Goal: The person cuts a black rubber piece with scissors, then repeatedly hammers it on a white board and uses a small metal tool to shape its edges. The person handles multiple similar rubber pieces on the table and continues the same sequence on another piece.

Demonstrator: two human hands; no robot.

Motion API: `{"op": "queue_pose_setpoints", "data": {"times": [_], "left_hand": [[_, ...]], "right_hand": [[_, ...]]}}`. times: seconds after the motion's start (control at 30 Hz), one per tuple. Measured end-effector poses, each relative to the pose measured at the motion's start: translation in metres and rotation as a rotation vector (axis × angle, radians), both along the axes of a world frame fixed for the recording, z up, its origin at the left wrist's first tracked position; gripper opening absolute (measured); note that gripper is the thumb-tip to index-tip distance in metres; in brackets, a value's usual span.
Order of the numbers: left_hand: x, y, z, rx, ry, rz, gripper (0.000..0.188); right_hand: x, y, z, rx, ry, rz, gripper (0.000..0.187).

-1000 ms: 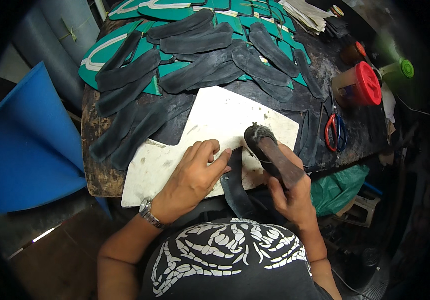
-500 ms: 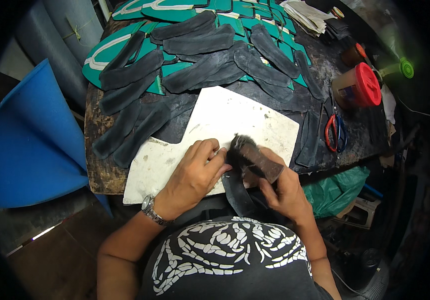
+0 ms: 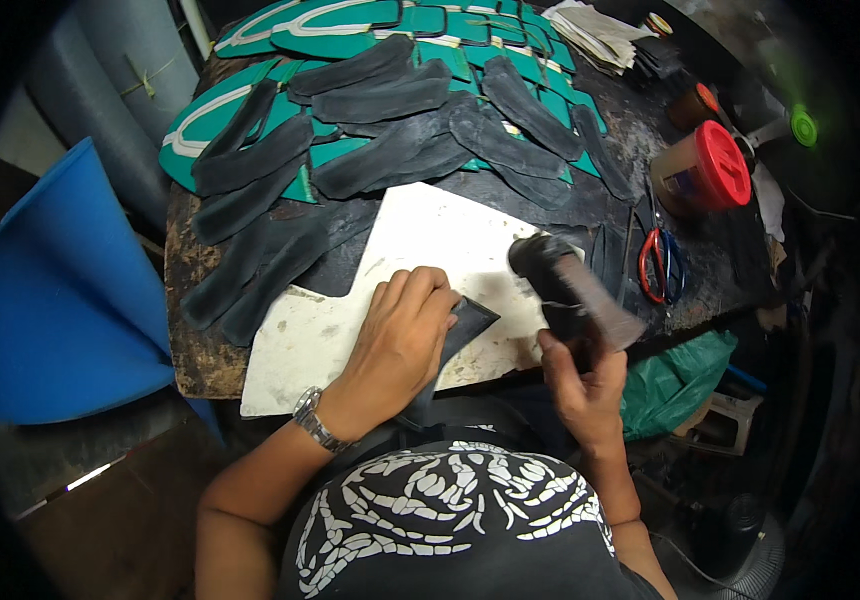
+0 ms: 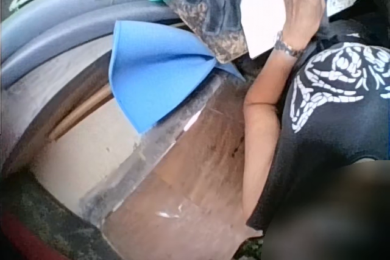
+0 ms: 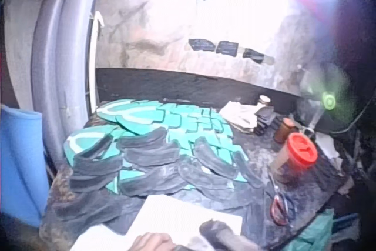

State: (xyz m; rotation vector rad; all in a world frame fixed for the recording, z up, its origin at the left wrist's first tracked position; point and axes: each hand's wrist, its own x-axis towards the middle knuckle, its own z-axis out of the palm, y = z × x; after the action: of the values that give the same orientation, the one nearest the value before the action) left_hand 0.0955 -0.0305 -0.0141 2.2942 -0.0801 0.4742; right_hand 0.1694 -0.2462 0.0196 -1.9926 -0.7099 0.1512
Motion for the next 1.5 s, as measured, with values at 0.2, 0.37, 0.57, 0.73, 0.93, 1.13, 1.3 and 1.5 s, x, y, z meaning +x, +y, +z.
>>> {"op": "queue_pose_setpoints", "data": {"times": [0.2,0.37,0.57,0.73,0.93,1.13,1.3,1.5], "left_hand": [[0.023,-0.017,-0.005,0.013,0.002,-0.155,0.029],[0.019,-0.024,-0.01,-0.018,-0.022,-0.087,0.035],[0.016,-0.025,-0.003,0.079,-0.021,-0.118,0.041],[0.017,-0.019,0.0,0.092,-0.004,-0.117,0.034],[0.018,-0.02,-0.002,0.127,-0.033,-0.141,0.027],[0.015,-0.022,-0.007,0.218,-0.08,-0.171,0.027],[0.017,-0.022,-0.008,0.25,-0.118,-0.189,0.027],[0.014,-0.02,-0.005,0.234,-0.073,-0.2,0.029]], "right_hand": [[-0.005,-0.034,0.006,-0.006,0.123,-0.133,0.057],[-0.005,-0.037,0.006,-0.031,-0.079,0.097,0.058],[0.003,-0.03,0.011,-0.156,-0.098,0.219,0.066],[-0.006,-0.035,0.015,-0.185,-0.044,0.2,0.067],[-0.009,-0.043,0.006,-0.122,0.053,0.154,0.06],[-0.005,-0.042,-0.001,-0.063,0.058,0.079,0.058],[0.0,-0.031,-0.003,-0.05,0.006,0.129,0.058],[0.006,-0.025,0.007,-0.15,-0.046,0.208,0.062]]}}
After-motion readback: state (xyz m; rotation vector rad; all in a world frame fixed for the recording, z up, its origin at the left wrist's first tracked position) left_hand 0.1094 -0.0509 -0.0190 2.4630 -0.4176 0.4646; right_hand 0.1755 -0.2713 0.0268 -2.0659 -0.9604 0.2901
